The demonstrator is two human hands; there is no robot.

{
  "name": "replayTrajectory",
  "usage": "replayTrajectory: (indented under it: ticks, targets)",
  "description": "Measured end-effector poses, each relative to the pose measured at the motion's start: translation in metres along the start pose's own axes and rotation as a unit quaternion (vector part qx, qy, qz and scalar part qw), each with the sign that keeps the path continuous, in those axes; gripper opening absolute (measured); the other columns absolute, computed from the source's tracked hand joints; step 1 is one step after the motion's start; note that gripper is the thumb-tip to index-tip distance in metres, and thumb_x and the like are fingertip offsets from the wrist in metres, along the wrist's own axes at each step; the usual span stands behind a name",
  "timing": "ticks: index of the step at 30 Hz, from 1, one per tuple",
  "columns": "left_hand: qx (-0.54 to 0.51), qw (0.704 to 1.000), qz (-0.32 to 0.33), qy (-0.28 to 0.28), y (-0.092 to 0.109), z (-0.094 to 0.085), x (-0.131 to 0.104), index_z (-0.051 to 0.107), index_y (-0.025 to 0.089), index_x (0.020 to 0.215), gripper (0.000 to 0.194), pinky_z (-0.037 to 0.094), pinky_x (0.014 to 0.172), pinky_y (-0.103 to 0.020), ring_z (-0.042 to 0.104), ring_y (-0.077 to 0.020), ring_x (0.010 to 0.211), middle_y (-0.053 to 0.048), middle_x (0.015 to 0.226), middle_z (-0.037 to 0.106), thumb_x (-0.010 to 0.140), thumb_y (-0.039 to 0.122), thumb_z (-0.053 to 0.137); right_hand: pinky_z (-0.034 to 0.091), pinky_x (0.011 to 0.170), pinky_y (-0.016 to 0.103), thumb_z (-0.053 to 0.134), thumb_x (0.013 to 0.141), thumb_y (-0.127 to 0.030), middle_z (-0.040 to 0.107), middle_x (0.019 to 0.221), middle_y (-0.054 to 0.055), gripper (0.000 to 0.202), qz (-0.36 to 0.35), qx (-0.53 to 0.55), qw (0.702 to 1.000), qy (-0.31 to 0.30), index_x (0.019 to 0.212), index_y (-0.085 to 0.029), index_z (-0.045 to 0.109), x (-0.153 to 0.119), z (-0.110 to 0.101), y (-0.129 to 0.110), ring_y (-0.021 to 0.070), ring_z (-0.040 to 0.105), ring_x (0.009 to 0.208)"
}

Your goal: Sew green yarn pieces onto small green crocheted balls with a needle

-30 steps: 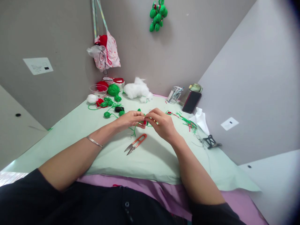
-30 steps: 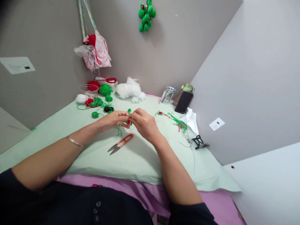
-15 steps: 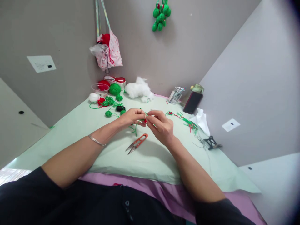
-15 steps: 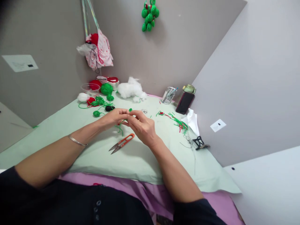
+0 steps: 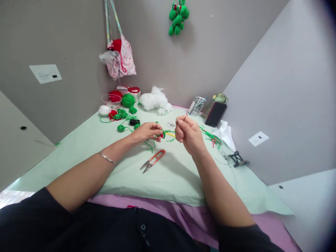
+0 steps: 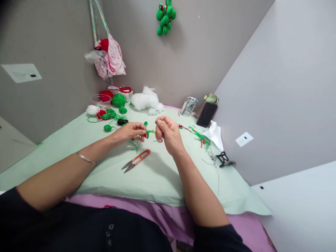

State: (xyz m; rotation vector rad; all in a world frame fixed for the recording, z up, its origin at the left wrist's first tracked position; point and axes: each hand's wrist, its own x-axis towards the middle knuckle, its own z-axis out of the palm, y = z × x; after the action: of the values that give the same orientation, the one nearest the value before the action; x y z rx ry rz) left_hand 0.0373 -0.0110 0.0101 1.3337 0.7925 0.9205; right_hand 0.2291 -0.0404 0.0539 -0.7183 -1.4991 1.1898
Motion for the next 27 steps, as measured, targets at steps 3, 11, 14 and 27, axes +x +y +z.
replayTrajectory:
  ticks: [3, 11, 14, 27]
  targets:
    - [0.019, 1.000, -0.004, 0.014, 0.002, 0.001, 0.000, 0.060, 0.012, 0.080, 0.021, 0.050, 0.061, -0.025, 0.065, -0.0132, 0.059, 0.000, 0.065, 0.064, 0.072, 0.026, 0.074, 0.020, 0.035, 0.019, 0.066, 0.082, -0.042, 0.021, 0.052, -0.011, 0.026, -0.070, 0.041, 0.991, 0.108, 0.083, -0.022, 0.049, 0.003, -0.019, -0.018, 0.0057, 0.019, 0.040]
    - [-0.072, 0.996, 0.033, -0.028, -0.002, -0.004, 0.002, 0.064, 0.013, 0.092, 0.028, 0.055, 0.076, -0.030, 0.066, -0.0118, 0.069, -0.002, 0.079, 0.068, 0.073, 0.030, 0.076, 0.038, 0.047, 0.022, 0.066, 0.083, -0.037, 0.043, 0.062, -0.005, 0.019, -0.131, -0.009, 0.980, 0.152, 0.089, -0.024, 0.052, 0.008, -0.048, -0.029, 0.0087, 0.045, 0.051]
    - [-0.089, 0.995, 0.049, -0.021, 0.000, -0.006, 0.002, 0.066, 0.013, 0.095, 0.029, 0.054, 0.083, -0.030, 0.066, -0.0110, 0.075, -0.003, 0.086, 0.069, 0.073, 0.029, 0.077, 0.040, 0.050, 0.024, 0.063, 0.086, -0.039, 0.055, 0.068, -0.002, 0.018, -0.118, -0.111, 0.982, 0.096, 0.093, -0.023, 0.057, 0.004, -0.037, -0.020, 0.0108, 0.052, 0.057]
    - [-0.030, 0.996, 0.068, -0.048, 0.003, -0.005, -0.002, 0.067, 0.016, 0.097, 0.025, 0.051, 0.086, -0.032, 0.064, -0.0112, 0.077, -0.003, 0.086, 0.068, 0.078, 0.032, 0.072, 0.042, 0.065, 0.030, 0.061, 0.089, -0.021, 0.052, 0.079, 0.002, 0.011, -0.225, -0.455, 0.861, 0.024, 0.086, -0.025, 0.071, -0.001, -0.017, -0.003, 0.0142, 0.051, 0.070]
